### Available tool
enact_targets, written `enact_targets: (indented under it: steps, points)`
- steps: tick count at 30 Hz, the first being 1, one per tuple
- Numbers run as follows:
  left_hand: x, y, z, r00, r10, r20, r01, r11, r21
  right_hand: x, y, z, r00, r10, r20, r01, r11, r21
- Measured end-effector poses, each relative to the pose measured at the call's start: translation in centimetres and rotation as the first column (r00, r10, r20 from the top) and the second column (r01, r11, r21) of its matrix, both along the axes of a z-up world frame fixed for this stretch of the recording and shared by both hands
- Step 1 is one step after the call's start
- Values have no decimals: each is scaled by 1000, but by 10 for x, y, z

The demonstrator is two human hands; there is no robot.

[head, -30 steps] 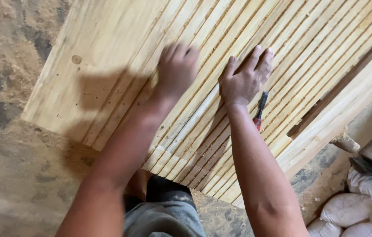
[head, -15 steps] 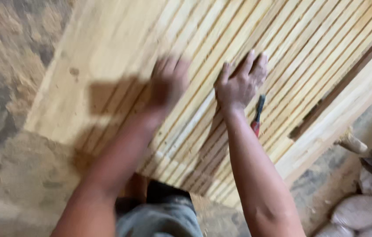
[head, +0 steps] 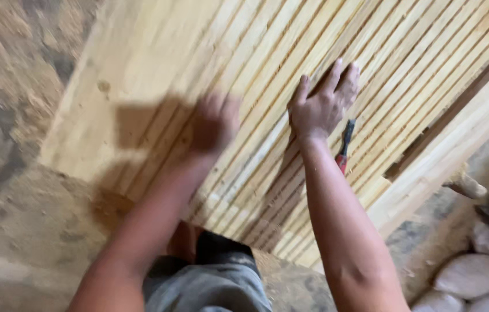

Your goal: The person uses a chisel to carve grooves into a large wooden plank, then smooths the surface with a sanding block. The work is performed on a workbench in a workshop setting.

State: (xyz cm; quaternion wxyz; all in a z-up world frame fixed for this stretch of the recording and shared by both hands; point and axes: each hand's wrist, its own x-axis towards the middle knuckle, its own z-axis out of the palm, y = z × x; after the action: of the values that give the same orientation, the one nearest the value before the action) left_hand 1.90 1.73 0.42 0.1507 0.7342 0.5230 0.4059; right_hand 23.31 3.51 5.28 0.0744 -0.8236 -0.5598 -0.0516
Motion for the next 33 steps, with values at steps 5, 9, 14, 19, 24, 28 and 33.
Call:
enact_targets:
  steps: [5, 9, 14, 19, 24, 28, 33]
  points:
    - [40, 73, 7, 999, -45, 20, 45, 999, 21, -3, -3, 3, 1000, -21, 14, 21, 1000, -8]
    - [6, 27, 3, 998, -42, 52, 42, 999, 4, -5, 8, 3, 1000, 15, 2, -15, 999, 50]
    - [-7, -4, 0, 998, -36, 41, 39, 996, -76, 0, 2, 0, 1000, 16, 22, -16, 1000, -5]
    - [47, 84, 11, 999, -31, 15, 31, 999, 38, -2, 2, 5, 999, -35, 12, 35, 999, -24]
    - [5, 21, 11, 999, -50, 21, 51, 998, -28, -3, 3, 4, 1000, 8, 4, -8, 1000, 8]
    - [-3, 3, 2, 998, -43, 35, 44, 999, -28, 1, 0, 0, 1000, -4, 20, 5, 1000, -13]
    - [53, 86, 5, 998, 13, 55, -18, 996, 91, -1, 3, 2, 999, -27, 21, 28, 999, -32]
